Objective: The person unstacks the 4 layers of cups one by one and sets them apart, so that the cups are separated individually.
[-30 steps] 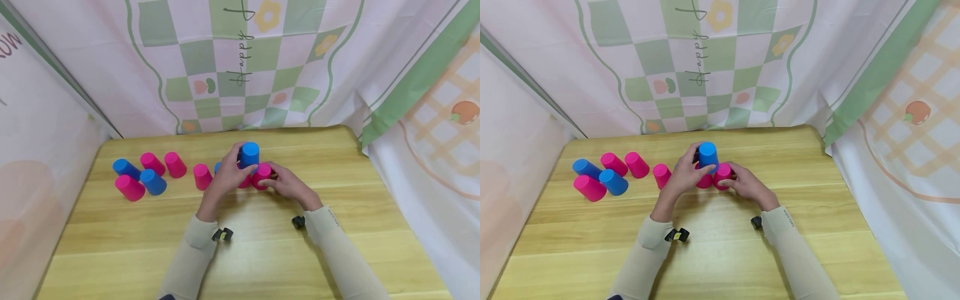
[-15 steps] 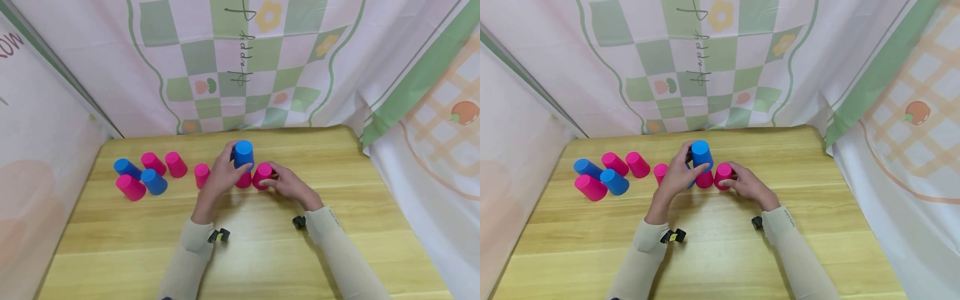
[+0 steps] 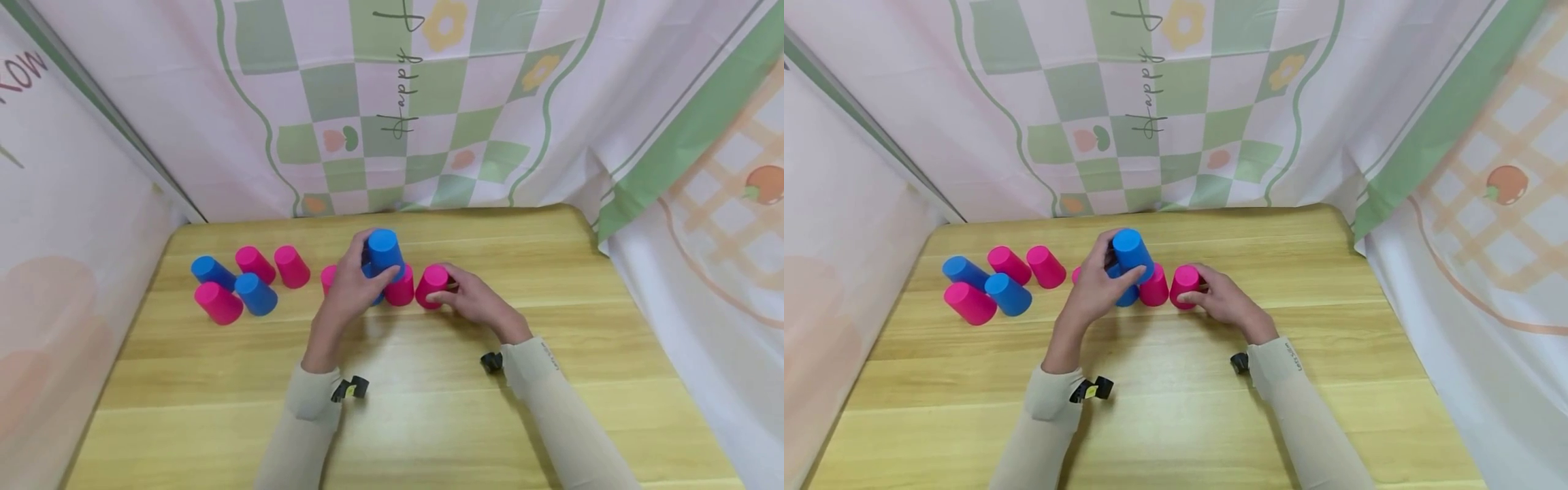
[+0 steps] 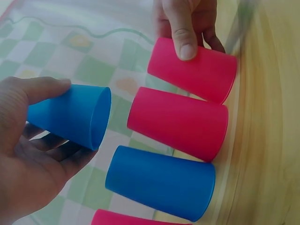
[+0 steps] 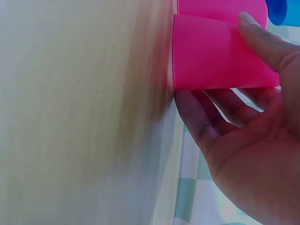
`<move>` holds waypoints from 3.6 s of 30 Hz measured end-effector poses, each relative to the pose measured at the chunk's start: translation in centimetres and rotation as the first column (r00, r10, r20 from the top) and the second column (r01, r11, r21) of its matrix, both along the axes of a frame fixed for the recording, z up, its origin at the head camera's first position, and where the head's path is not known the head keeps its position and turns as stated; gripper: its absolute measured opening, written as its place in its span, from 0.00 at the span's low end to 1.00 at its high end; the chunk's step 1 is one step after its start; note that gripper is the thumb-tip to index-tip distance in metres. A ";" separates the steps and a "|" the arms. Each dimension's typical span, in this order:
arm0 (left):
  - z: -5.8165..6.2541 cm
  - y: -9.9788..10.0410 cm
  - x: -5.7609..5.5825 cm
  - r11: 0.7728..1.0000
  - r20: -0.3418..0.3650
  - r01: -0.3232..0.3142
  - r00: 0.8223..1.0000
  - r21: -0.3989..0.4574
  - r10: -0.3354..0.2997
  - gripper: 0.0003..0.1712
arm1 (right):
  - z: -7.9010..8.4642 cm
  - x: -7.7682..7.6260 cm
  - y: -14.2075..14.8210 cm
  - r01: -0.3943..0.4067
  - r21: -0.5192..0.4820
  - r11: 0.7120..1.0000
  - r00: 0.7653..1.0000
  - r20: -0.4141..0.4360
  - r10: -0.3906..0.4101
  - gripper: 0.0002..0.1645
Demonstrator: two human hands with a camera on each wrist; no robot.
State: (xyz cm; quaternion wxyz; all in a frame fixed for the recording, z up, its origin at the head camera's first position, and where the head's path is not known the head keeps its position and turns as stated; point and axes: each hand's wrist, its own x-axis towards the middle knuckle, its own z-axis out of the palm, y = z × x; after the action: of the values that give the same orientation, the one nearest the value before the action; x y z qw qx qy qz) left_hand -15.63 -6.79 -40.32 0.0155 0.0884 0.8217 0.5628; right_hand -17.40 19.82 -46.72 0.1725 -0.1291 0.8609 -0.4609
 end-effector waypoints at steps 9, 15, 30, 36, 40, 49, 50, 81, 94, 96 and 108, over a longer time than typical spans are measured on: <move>0.2 -1.3 0.7 0.999 0.004 -0.037 0.999 0.021 0.037 0.43 | 0.1 0.1 0.0 0.011 -0.005 1.000 1.000 0.004 -0.011 0.27; 0.8 -2.9 1.2 0.997 -0.037 -0.069 0.997 0.038 0.071 0.43 | 0.0 0.1 0.0 0.004 -0.021 1.000 1.000 0.004 -0.004 0.27; 1.6 -6.9 1.9 0.975 -0.073 -0.216 0.973 0.047 0.219 0.43 | 0.0 0.0 0.1 -0.006 -0.011 1.000 1.000 -0.003 0.006 0.28; 1.6 -8.4 2.0 0.961 -0.082 -0.272 0.958 0.057 0.276 0.43 | 0.0 -0.1 0.1 -0.011 -0.004 1.000 1.000 -0.015 0.011 0.28; 1.7 -9.3 2.1 0.948 -0.068 -0.310 0.947 0.064 0.314 0.42 | 0.1 -0.1 0.1 -0.013 0.000 1.000 1.000 -0.020 0.013 0.28; 1.3 -11.1 2.5 0.921 0.001 -0.388 0.922 0.037 0.388 0.43 | 0.2 -0.3 0.0 -0.017 0.008 1.000 1.000 -0.023 0.017 0.27; 1.2 -11.2 2.5 0.918 0.009 -0.396 0.918 0.024 0.396 0.44 | 0.2 -0.3 0.0 -0.018 0.011 1.000 1.000 -0.025 0.018 0.27; -2.2 -12.8 2.5 0.928 0.228 -0.346 0.900 -0.140 0.370 0.41 | 0.5 -0.4 0.1 -0.027 0.036 0.999 0.999 -0.033 0.028 0.27; -3.3 -12.8 2.3 0.936 0.271 -0.302 0.899 -0.180 0.343 0.39 | 0.3 -0.4 0.1 -0.036 0.037 0.999 0.998 -0.041 0.038 0.26; -3.3 -12.8 2.3 0.937 0.274 -0.298 0.900 -0.182 0.339 0.38 | 0.3 -0.4 0.1 -0.038 0.036 0.999 0.998 -0.041 0.040 0.26; -3.1 -13.0 2.2 0.939 0.287 -0.282 0.899 -0.195 0.330 0.38 | 0.4 -0.4 0.0 -0.037 0.036 0.999 0.998 -0.041 0.038 0.26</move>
State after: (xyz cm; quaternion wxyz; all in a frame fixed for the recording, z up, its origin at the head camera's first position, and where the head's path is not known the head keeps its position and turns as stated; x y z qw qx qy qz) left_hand -13.43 -19.77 -43.43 0.0641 -0.1344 0.8518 0.5022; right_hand -17.79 19.81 -46.28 0.1655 -0.1516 0.8697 -0.4397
